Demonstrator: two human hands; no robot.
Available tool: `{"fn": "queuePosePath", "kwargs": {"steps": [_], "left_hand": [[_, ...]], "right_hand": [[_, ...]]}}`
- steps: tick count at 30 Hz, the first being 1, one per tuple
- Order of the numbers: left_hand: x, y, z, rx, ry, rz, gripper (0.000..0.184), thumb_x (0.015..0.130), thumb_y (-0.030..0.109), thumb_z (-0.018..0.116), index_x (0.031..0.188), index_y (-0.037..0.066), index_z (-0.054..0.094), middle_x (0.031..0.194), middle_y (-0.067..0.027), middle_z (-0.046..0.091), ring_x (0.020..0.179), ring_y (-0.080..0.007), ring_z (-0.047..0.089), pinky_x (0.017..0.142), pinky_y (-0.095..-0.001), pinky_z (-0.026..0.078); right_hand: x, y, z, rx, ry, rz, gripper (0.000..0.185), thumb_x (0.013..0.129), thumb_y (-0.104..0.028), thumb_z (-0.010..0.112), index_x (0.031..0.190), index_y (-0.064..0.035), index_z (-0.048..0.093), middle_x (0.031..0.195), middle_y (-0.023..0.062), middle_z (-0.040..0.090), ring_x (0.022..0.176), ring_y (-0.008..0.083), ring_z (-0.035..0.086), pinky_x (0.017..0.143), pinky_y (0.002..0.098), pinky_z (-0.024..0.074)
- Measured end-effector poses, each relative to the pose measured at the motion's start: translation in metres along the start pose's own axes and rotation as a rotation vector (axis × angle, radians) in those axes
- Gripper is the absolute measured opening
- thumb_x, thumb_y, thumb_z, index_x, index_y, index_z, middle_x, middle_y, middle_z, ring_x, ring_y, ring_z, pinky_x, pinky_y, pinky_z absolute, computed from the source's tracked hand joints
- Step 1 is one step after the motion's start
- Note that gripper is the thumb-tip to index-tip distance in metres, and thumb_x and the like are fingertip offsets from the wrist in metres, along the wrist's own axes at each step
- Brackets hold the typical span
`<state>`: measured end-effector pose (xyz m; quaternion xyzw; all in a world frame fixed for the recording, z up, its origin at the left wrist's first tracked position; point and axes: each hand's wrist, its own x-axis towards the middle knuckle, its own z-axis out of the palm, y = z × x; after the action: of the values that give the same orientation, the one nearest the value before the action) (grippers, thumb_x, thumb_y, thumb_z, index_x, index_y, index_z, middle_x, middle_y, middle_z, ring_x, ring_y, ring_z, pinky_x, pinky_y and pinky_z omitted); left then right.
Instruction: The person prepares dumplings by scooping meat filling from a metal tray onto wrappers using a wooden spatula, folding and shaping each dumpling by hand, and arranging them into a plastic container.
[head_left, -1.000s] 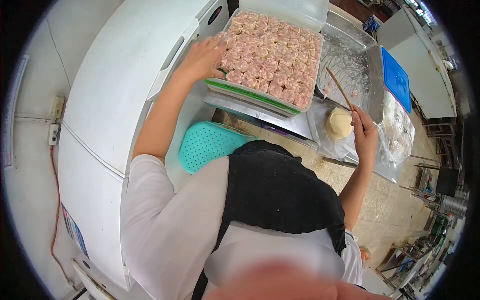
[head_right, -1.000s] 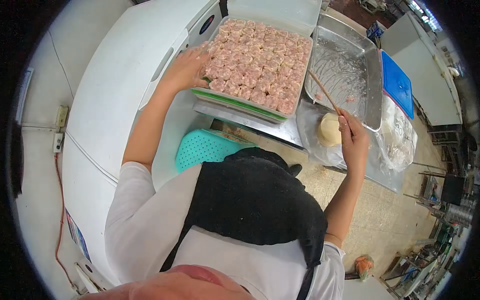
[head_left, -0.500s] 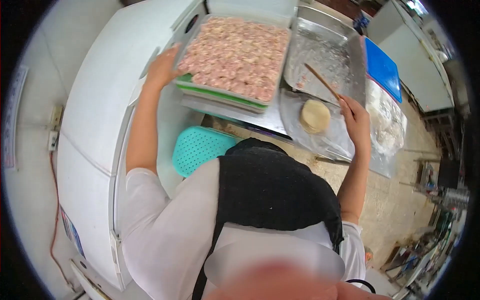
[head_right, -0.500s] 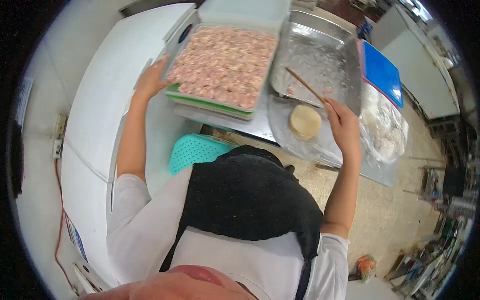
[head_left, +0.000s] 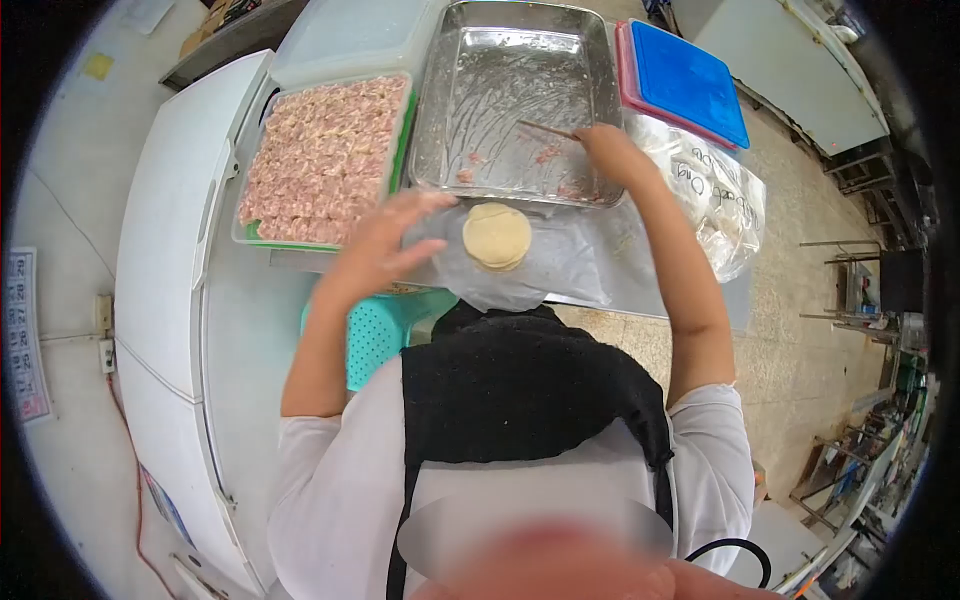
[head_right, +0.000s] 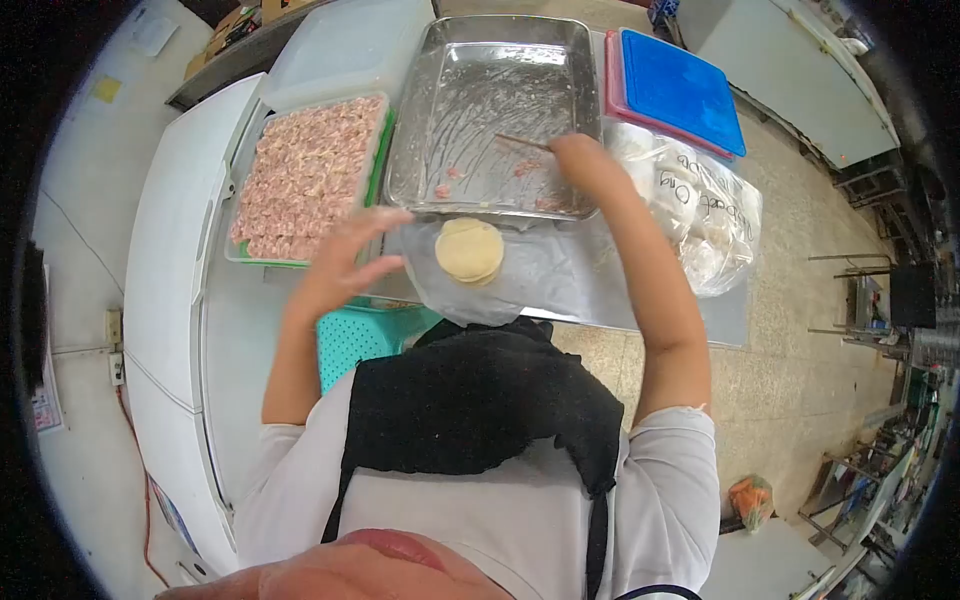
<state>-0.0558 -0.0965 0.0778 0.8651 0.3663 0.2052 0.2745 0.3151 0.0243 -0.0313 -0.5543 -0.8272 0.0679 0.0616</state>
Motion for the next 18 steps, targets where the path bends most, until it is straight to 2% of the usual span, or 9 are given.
{"fn": "queuePosePath", "kwargs": {"steps": [3,5,6,9,11,12,14,17,18], "left_hand": [[0.02,-0.011,0.074,0.061,-0.039,-0.069,0.045,0.083,0.024,0.069,0.123,0.007,0.058,0.126,-0.0161,0.056,0.118,-0.033,0.051,0.1,-0.0403,0.041],[0.03,-0.018,0.104,0.059,-0.041,-0.095,0.042,0.083,0.024,0.065,0.121,0.007,0.057,0.118,-0.0197,0.056,0.114,-0.0377,0.051,0.099,-0.0434,0.041],[0.034,-0.014,0.11,0.063,-0.043,-0.108,0.042,0.083,0.024,0.065,0.121,0.007,0.057,0.118,-0.0197,0.056,0.114,-0.0377,0.051,0.099,-0.0434,0.041],[0.038,-0.006,0.127,0.114,-0.019,-0.131,0.042,0.082,0.021,0.067,0.12,0.007,0.057,0.109,-0.0197,0.057,0.107,-0.0379,0.053,0.097,-0.0435,0.042],[0.035,-0.014,0.137,0.185,0.114,-0.109,0.034,0.081,0.022,0.069,0.11,0.005,0.063,0.098,-0.0159,0.057,0.101,-0.0345,0.054,0.092,-0.0406,0.043],[0.035,-0.015,0.138,0.182,0.112,-0.114,0.034,0.081,0.022,0.069,0.11,0.005,0.063,0.098,-0.0159,0.057,0.101,-0.0345,0.054,0.092,-0.0406,0.043],[0.036,-0.016,0.137,0.027,0.108,-0.237,0.024,0.081,0.019,0.07,0.098,0.002,0.066,0.095,-0.0147,0.058,0.097,-0.0331,0.056,0.088,-0.0396,0.045],[0.035,-0.018,0.137,-0.022,0.189,-0.205,0.017,0.08,0.016,0.07,0.089,0.001,0.067,0.093,-0.0135,0.059,0.092,-0.0323,0.057,0.083,-0.0388,0.046],[0.035,-0.016,0.136,-0.024,0.19,-0.208,0.017,0.08,0.016,0.07,0.089,0.001,0.067,0.093,-0.0135,0.059,0.092,-0.0323,0.057,0.083,-0.0388,0.046]], "right_hand": [[0.007,-0.023,0.021,0.055,0.056,-0.02,0.032,0.085,-0.009,0.05,0.114,-0.007,0.064,0.096,0.0234,0.065,0.091,0.0407,0.063,0.079,0.0478,0.0492],[-0.006,-0.043,0.03,0.318,-0.171,-0.241,0.023,0.084,-0.01,0.051,0.098,-0.0023,0.067,0.096,0.0219,0.065,0.095,0.0384,0.062,0.083,0.0462,0.0497],[-0.013,-0.04,0.021,0.327,-0.175,-0.25,0.023,0.084,-0.01,0.051,0.098,-0.0023,0.067,0.096,0.0219,0.065,0.095,0.0384,0.062,0.083,0.0462,0.0497],[-0.02,-0.016,-0.027,0.185,-0.26,-0.385,0.028,0.085,-0.009,0.05,0.105,-0.0075,0.068,0.097,0.0191,0.065,0.089,0.0376,0.064,0.079,0.0455,0.0512],[-0.016,0.018,-0.038,-0.023,-0.089,-0.223,0.023,0.083,-0.009,0.052,0.097,-0.0054,0.069,0.088,0.0187,0.066,0.086,0.0358,0.065,0.076,0.0445,0.0526],[-0.021,0.019,-0.037,-0.02,-0.094,-0.225,0.023,0.083,-0.009,0.052,0.097,-0.0054,0.069,0.088,0.0187,0.066,0.086,0.0358,0.065,0.076,0.0445,0.0526],[-0.039,0.012,-0.037,-0.169,-0.083,-0.158,0.017,0.081,-0.009,0.054,0.088,-0.0028,0.069,0.084,0.0183,0.067,0.083,0.0345,0.066,0.072,0.0431,0.0535],[-0.066,-0.015,-0.051,-0.15,-0.248,-0.317,0.013,0.079,-0.008,0.055,0.081,-0.0016,0.067,0.083,0.0173,0.066,0.08,0.0328,0.066,0.068,0.042,0.0537],[-0.065,-0.01,-0.054,-0.186,-0.138,-0.333,0.013,0.077,-0.008,0.057,0.073,-0.0035,0.069,0.073,0.0159,0.066,0.07,0.0319,0.067,0.06,0.0418,0.0544]]}}
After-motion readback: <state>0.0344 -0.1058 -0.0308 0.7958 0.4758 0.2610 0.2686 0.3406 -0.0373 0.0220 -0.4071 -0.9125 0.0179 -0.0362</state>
